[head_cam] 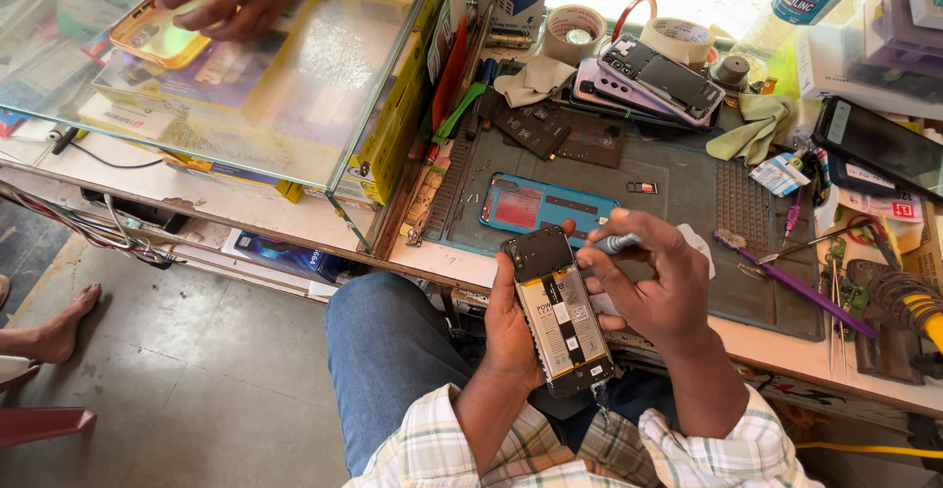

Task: The person uses a screwdriver to remove screws from the back of a disassembled smartphone. They then reassemble the device by aligning the screen and casing, and finally power on the phone to verify the repair.

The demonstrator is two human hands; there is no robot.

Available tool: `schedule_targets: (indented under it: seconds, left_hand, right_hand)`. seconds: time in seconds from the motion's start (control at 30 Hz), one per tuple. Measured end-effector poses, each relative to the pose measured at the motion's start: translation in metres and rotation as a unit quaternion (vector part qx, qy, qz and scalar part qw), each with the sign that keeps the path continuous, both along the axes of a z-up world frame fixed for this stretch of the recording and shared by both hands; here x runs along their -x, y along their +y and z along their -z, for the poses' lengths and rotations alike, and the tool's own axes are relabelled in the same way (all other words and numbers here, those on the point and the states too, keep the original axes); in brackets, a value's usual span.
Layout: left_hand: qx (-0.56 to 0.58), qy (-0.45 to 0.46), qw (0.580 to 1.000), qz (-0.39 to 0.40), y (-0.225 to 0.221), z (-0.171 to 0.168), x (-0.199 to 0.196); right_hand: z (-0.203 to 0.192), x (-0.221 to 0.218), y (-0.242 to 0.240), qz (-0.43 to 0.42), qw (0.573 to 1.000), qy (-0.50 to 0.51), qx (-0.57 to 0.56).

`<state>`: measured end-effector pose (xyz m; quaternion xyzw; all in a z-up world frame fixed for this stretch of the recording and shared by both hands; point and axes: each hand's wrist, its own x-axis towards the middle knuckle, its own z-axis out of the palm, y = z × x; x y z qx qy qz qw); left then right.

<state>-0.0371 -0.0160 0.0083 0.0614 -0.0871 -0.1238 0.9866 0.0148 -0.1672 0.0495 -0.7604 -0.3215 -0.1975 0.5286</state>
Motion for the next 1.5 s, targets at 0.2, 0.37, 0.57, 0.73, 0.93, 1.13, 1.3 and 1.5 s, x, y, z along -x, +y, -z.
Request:
schedule_targets:
  seconds: [0.2, 0.37, 0.57, 0.73, 0.93, 1.13, 1.3, 1.5]
  left_hand:
    - [-0.017, 0.003, 1.0, 0.003, 0.001, 0.009, 0.0]
    - [-0.021, 0.015, 1.0, 0.006, 0.0, 0.008, 0.001]
    - [-0.011, -0.014, 1.0, 0.006, 0.002, 0.002, -0.001]
    - [0.046, -0.027, 0.998, 0.014, 0.0, 0.004, 0.0]
    - [0.019, -0.023, 1.0, 0.004, 0.0, 0.006, 0.0]
    - [0.021, -0.027, 0.999, 0.009, 0.0, 0.005, -0.001]
    - [0.001, -0.033, 0.999, 0.007, 0.001, 0.002, -0.003]
    - [0.041, -0.015, 0.999, 0.017, 0.001, 0.004, 0.0]
  right_hand:
    - [-0.002, 0.004, 0.004, -0.012, 0.999, 0.026, -0.015]
    - [-0.021, 0.005, 0.008, -0.122, 0.985, 0.09, -0.083]
    - [-0.042, 0.008, 0.013, 0.02, 0.999, -0.027, 0.026]
    - [-0.04, 0.004, 0.011, 0.02, 0.996, -0.079, 0.04]
    - [-0.035, 0.002, 0.012, -0.019, 1.0, 0.0, -0.003]
    - [-0.035, 0.002, 0.011, -0.065, 0.997, 0.023, -0.039]
    - [-0.029, -0.002, 0.007, -0.046, 0.999, -0.004, -0.012]
    - [-0.027, -0.002, 0.007, -0.03, 0.999, -0.017, 0.013]
